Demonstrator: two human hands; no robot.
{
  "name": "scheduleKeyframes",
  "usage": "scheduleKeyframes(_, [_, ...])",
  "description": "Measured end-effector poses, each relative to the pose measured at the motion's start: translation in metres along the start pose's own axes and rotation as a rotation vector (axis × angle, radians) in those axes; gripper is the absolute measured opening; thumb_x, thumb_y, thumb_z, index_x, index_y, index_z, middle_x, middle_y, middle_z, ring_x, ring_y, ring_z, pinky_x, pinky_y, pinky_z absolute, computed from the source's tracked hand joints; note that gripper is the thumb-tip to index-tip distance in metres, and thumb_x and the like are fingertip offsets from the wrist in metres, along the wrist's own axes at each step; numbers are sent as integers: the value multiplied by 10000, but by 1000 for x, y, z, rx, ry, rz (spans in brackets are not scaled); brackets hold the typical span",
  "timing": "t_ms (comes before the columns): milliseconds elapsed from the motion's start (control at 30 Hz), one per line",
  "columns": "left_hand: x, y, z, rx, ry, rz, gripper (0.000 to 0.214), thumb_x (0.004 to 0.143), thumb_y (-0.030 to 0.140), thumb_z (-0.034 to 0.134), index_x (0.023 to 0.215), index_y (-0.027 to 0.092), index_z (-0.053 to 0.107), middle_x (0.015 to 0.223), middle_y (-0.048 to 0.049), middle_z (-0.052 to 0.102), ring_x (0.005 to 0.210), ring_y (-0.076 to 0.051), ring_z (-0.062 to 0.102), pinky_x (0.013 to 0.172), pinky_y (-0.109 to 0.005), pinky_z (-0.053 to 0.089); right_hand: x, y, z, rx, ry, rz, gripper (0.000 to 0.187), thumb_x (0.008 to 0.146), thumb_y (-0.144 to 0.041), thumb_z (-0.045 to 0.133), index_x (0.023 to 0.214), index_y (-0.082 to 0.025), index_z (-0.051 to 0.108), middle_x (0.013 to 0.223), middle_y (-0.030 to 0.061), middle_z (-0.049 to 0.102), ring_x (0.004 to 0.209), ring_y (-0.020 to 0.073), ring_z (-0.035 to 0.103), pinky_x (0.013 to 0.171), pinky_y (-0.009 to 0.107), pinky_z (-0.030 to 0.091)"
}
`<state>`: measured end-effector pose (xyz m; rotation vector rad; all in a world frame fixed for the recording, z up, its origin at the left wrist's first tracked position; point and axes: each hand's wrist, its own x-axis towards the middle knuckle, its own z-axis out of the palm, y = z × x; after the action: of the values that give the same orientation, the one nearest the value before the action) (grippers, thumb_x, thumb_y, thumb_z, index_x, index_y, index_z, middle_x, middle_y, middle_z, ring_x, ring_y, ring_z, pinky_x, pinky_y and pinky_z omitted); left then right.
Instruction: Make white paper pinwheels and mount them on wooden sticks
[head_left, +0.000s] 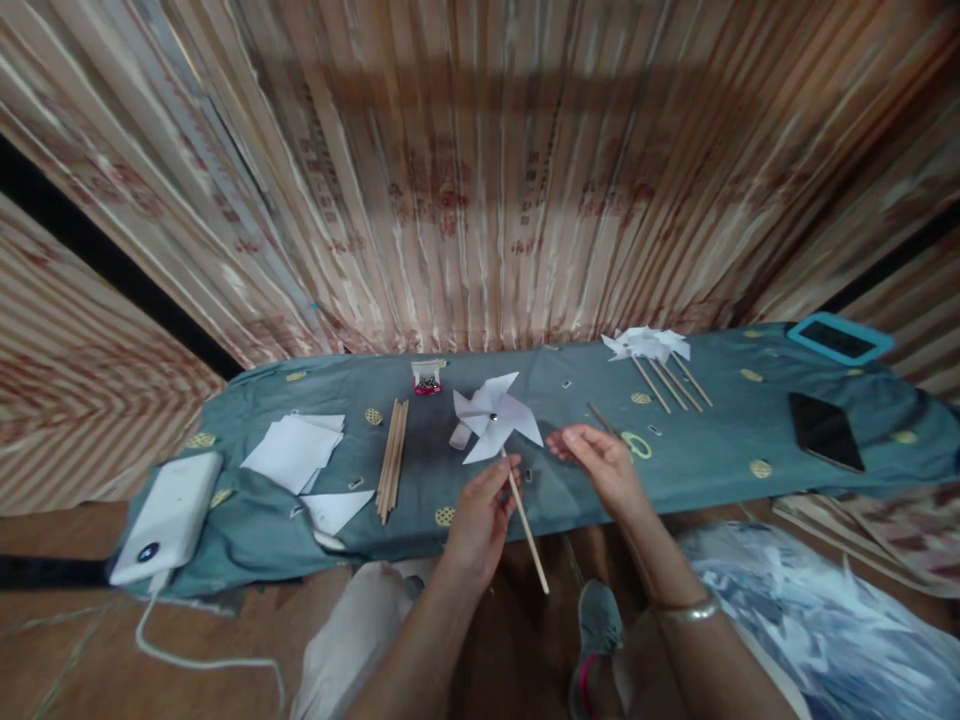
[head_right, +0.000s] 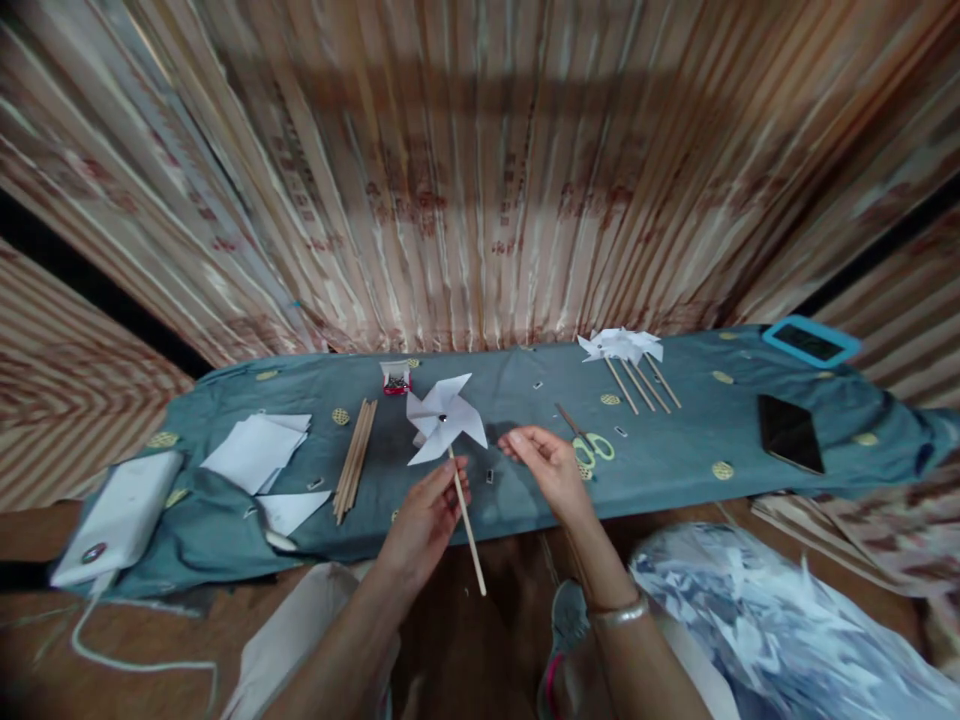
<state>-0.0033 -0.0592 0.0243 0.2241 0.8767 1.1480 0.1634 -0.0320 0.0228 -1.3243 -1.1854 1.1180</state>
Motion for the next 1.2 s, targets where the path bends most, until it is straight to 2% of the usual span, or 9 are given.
scheduleKeyframes(100, [19,11,15,97,-50,97,331,528,345,865,764,136,761,647,-4,627,615,-83,526,598,-196,406,-11,3,9,-5,-285,45,412,702,-606,669,802,-210,723,787,42,713,748,182,619,731,319,486])
scheduleKeyframes(167, [32,11,22,140,-54,128,331,525,354,858,758,140,764,603,13,595,570,-73,476,569,-201,369,-14,7,13,-23,-397,87,361,685,-572,699,773,-222,722,744,16,689,705,167,592,685,304,472])
scheduleKeyframes(300, [48,0,28,195,-73,128,344,542,362,841,786,131,767,581,21,581,541,-66,429,556,-214,331,-13,19,12,-19,-408,172,295,671,-508,731,653,-218,682,632,-21,611,621,136,529,613,270,420])
scheduleKeyframes(467, [55,-14,28,241,-95,114,364,534,397,837,775,131,775,653,-30,668,599,-104,514,605,-234,376,-1,25,3,27,-350,202,289,659,-499,739,651,-216,682,659,-9,635,644,142,535,639,271,416])
scheduleKeyframes(767, [57,-12,20,395,-89,133,311,489,324,869,733,152,779,747,-79,745,689,-162,621,709,-271,459,5,18,-11,-3,-391,218,311,637,-499,763,678,-197,701,665,-8,646,649,135,548,645,267,430])
scheduleKeyframes(833, [56,-11,17,439,-96,137,292,500,312,862,733,158,780,778,-87,753,715,-176,640,739,-282,474,9,19,-24,16,-311,230,352,649,-533,745,767,-203,731,767,24,702,713,157,593,702,291,462])
scheduleKeyframes(967, [51,-16,12,565,-158,83,234,523,284,848,714,166,782,749,-84,755,688,-175,642,713,-271,480,22,22,-49,246,133,181,426,610,-579,760,842,-225,713,847,46,725,766,173,635,721,299,493])
scheduleKeyframes(1067, [48,-23,10,618,-213,16,201,510,253,851,680,177,778,722,-76,752,649,-174,636,677,-272,479,30,23,-56,394,211,86,401,628,-542,764,873,-235,688,887,48,724,840,184,654,784,316,505])
scheduleKeyframes(1200, [43,-28,9,652,-260,-13,181,504,215,856,661,179,774,698,-74,745,610,-169,626,649,-273,477,33,22,-56,352,237,52,347,642,-501,756,836,-228,667,784,29,704,762,187,648,756,341,516])
